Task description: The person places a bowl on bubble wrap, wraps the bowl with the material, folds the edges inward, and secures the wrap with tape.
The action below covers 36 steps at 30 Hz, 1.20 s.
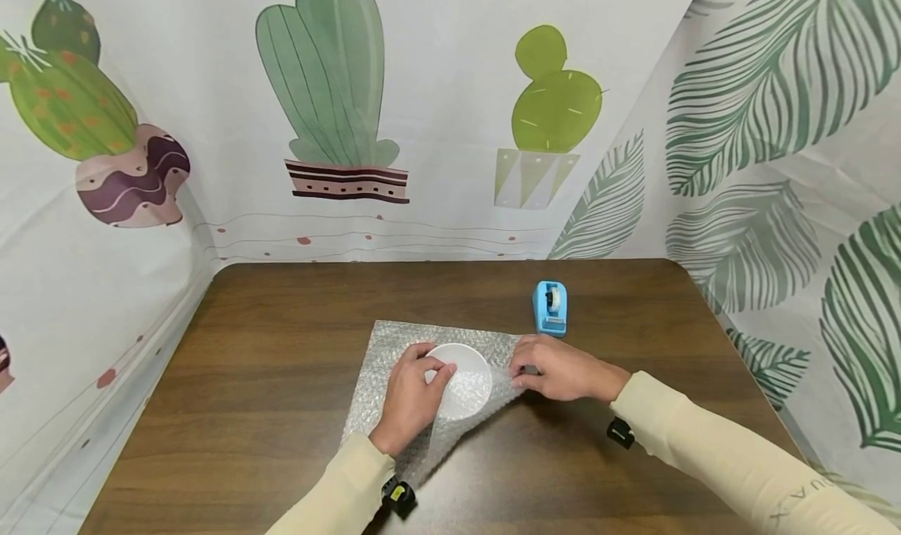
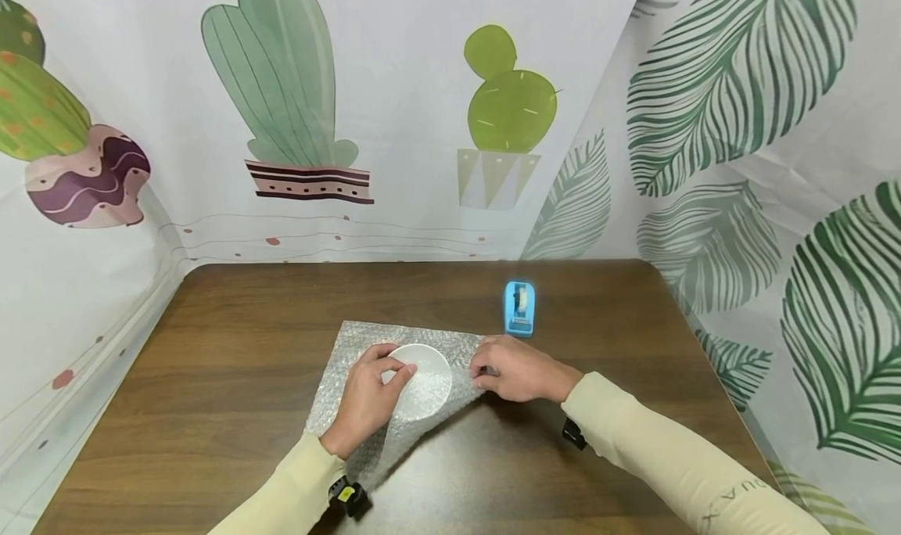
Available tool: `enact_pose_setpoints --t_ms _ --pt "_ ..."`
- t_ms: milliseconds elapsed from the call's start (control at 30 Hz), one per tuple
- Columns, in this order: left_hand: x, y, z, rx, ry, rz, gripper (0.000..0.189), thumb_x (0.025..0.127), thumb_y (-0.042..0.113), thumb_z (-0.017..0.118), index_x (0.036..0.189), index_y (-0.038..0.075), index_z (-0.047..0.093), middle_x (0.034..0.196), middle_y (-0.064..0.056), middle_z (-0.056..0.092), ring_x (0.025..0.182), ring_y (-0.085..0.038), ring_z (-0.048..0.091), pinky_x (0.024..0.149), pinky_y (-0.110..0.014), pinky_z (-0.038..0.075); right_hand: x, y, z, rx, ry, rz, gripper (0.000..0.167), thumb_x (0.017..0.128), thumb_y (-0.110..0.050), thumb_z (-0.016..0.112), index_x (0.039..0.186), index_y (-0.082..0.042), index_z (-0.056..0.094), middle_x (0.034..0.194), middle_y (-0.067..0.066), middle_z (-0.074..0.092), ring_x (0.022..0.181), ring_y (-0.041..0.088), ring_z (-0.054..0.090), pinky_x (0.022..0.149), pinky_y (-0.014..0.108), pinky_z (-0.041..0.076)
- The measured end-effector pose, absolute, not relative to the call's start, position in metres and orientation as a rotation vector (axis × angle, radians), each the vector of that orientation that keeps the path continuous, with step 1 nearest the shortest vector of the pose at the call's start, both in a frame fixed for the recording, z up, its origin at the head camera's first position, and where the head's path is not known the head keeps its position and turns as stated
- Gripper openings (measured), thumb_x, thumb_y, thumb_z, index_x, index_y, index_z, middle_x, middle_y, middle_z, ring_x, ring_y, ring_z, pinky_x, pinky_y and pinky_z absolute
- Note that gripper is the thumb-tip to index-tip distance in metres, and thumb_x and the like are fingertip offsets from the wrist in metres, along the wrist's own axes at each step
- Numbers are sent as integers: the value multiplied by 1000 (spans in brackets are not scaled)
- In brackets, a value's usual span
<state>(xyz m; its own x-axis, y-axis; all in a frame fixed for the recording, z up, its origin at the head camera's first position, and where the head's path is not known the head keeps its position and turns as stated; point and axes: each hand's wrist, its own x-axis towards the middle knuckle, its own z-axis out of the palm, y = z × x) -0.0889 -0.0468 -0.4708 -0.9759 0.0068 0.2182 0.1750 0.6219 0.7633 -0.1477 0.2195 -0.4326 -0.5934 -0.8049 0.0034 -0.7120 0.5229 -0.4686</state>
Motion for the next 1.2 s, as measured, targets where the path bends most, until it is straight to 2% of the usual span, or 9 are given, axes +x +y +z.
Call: enact_pose_setpoints --t_ms 133,233,433,533,667,800,967,1100,1200 --pt "-88 -47 -470 -129 -2657 -1276 19 95 23 76 82 10 80 125 -15 72 115 -35 70 98 -52 54 -148 224 -431 -1231 2543 -644 6 96 -20 76 100 -19 80 98 -12 73 100 8 63 89 32 56" --pt "-87 -46 -469 -115 -2654 -1275 20 95 23 76 81 10 80 125 -15 71 116 -34 69 99 -51 54 -148 228 -428 -1166 2578 -651 14 95 -23 78 107 -18 79 106 -8 73 103 12 64 91 36 57" --pt "-87 -46 -468 -104 -2649 -1276 20 95 23 75 79 11 79 126 -15 71 118 -34 68 101 -52 53 -149 236 -423 -963 2776 -660 29 97 -23 75 121 -7 73 119 5 71 111 24 66 96 47 57" --pt "-86 -46 -468 -99 -2650 -1275 20 95 23 75 79 11 78 126 -15 71 118 -34 68 101 -52 54 -150 239 -422 -761 2885 -682 24 99 -21 72 116 -4 72 103 5 70 92 20 65 79 40 58" --pt "-86 -45 -469 -99 -2653 -1264 19 95 23 76 79 11 79 126 -14 71 117 -34 69 100 -51 54 -149 242 -426 -546 2934 -710 13 100 -18 69 98 -5 69 76 1 58 66 13 50 56 27 41" --pt "-85 -45 -469 -84 -2659 -1271 20 95 24 76 80 11 79 127 -14 71 118 -34 68 101 -51 53 -146 243 -432 -391 2886 -733 16 101 -18 67 91 -5 69 71 1 56 62 13 48 54 27 38" --pt "-85 -45 -468 -77 -2657 -1269 21 95 24 75 80 11 79 127 -14 71 118 -34 68 101 -51 53 -146 240 -440 -260 2815 -795 21 101 -19 66 94 -2 75 76 3 67 65 15 54 59 29 43" --pt "-85 -45 -469 -80 -2656 -1272 21 95 24 75 80 11 79 127 -15 71 118 -34 69 101 -51 54 -148 236 -445 -162 2753 -876 23 102 -19 65 92 -1 76 75 4 69 65 14 57 60 29 45" --pt "-85 -45 -469 -79 -2658 -1270 21 95 24 76 79 11 79 127 -15 71 118 -34 69 101 -51 54 -150 233 -446 -55 2663 -997 23 102 -17 63 97 1 76 79 7 70 66 13 62 61 29 51"
